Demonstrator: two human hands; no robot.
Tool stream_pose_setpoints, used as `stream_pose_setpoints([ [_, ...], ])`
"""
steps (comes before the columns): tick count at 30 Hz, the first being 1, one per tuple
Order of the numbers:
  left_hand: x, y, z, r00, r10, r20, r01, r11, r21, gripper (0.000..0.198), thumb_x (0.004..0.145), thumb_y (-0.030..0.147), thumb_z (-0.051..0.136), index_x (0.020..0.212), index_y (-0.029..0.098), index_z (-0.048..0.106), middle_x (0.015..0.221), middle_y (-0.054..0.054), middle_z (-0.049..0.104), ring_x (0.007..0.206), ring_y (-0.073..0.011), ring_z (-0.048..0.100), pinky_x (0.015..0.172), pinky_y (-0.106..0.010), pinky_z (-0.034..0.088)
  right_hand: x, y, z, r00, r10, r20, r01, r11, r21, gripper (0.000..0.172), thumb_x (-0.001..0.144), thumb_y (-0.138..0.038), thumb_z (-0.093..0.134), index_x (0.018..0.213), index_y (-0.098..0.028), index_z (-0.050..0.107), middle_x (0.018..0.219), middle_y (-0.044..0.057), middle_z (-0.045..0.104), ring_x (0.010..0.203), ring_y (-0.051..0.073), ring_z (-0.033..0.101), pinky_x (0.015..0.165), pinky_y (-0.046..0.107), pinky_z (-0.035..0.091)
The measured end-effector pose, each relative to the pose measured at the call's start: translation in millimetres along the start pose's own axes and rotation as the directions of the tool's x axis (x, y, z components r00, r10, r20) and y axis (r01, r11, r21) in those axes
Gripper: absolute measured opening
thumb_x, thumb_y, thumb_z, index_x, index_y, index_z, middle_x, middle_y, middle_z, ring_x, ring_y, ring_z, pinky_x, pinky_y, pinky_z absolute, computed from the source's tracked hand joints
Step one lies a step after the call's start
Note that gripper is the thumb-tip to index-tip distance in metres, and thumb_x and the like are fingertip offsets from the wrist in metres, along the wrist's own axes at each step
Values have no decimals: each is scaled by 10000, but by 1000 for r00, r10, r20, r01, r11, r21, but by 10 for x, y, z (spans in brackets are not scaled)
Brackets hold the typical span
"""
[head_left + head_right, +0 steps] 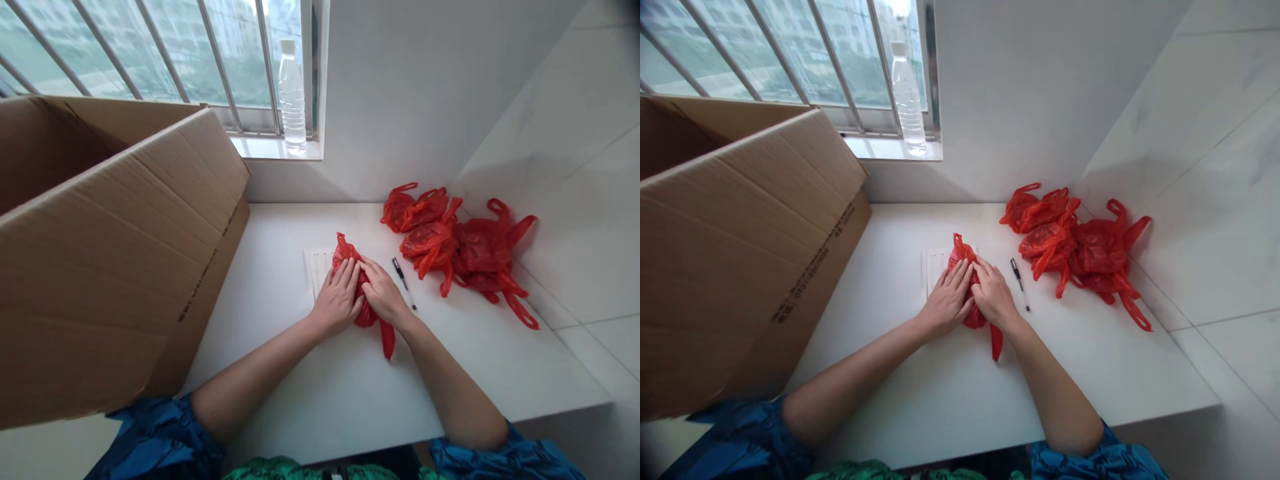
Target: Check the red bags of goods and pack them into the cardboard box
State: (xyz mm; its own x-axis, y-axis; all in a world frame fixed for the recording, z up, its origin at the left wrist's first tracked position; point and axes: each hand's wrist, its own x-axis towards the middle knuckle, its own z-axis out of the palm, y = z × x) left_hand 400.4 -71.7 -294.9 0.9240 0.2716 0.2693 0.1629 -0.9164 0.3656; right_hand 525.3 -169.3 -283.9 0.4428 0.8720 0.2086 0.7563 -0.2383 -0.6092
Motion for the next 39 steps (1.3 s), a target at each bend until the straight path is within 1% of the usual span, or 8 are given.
stream_pose_setpoints([
  [3,37,0,-27,999,7,-53,-9,1000,-25,750,927,402,436,1562,106,170,1638,-167,80,1524,-298,25,1233,-515,141,16,-4,56,996,24,-90,-12,991,134,603,958,-311,323,1539,-154,308,1628,85,225,1502,183,194,1243,434,181],
  [6,85,-31,18,999,5,-44,-8,998,-59,822,900,443,471,1561,76,148,1636,-187,37,1518,-317,-33,1232,-521,147,42,39,135,999,15,-30,-9,978,209,619,1015,-441,237,1576,-183,197,1651,56,131,1521,162,95,1251,434,121],
  [9,87,-78,113,1000,-1,-6,1,998,-61,814,903,445,458,1549,40,173,1630,-205,69,1515,-323,-32,1233,-525,144,56,97,201,999,13,36,-20,984,178,633,1022,-516,201,1580,-218,183,1647,50,144,1522,176,88,1245,476,93],
  [17,34,-126,213,1000,5,-30,-7,999,-43,822,928,494,421,1564,60,133,1635,-181,56,1518,-306,-38,1235,-514,140,50,106,287,1000,3,-9,-3,1000,17,616,1026,-518,170,1572,-237,213,1626,53,229,1516,204,145,1222,552,31],
  [31,32,-158,282,999,14,-49,-15,1000,-16,810,919,471,435,1564,79,141,1638,-164,54,1516,-302,-36,1233,-521,150,56,158,348,999,7,-35,-5,999,46,612,1022,-523,198,1559,-234,254,1617,63,262,1511,212,168,1219,558,20],
  [35,61,-154,202,1000,-7,-7,7,997,-75,778,919,452,457,1543,57,211,1630,-195,102,1520,-309,2,1239,-516,134,67,139,324,995,16,-94,-5,994,112,602,1019,-520,216,1514,-208,360,1593,93,318,1490,225,235,1223,534,103],
  [37,88,-175,110,1000,-24,3,24,976,-215,756,923,465,473,1534,81,248,1626,-195,149,1522,-304,70,1235,-498,168,72,121,249,983,37,-180,-10,989,150,607,1009,-532,259,1473,-176,420,1549,128,382,1451,239,320,1203,492,222],
  [39,112,-218,-11,994,-95,-44,67,899,-432,704,939,489,464,1522,136,290,1607,-177,242,1503,-287,201,1213,-472,249,66,103,137,964,56,-262,-16,989,150,622,977,-566,360,1435,-159,461,1471,155,464,1337,261,470,1128,450,364],
])
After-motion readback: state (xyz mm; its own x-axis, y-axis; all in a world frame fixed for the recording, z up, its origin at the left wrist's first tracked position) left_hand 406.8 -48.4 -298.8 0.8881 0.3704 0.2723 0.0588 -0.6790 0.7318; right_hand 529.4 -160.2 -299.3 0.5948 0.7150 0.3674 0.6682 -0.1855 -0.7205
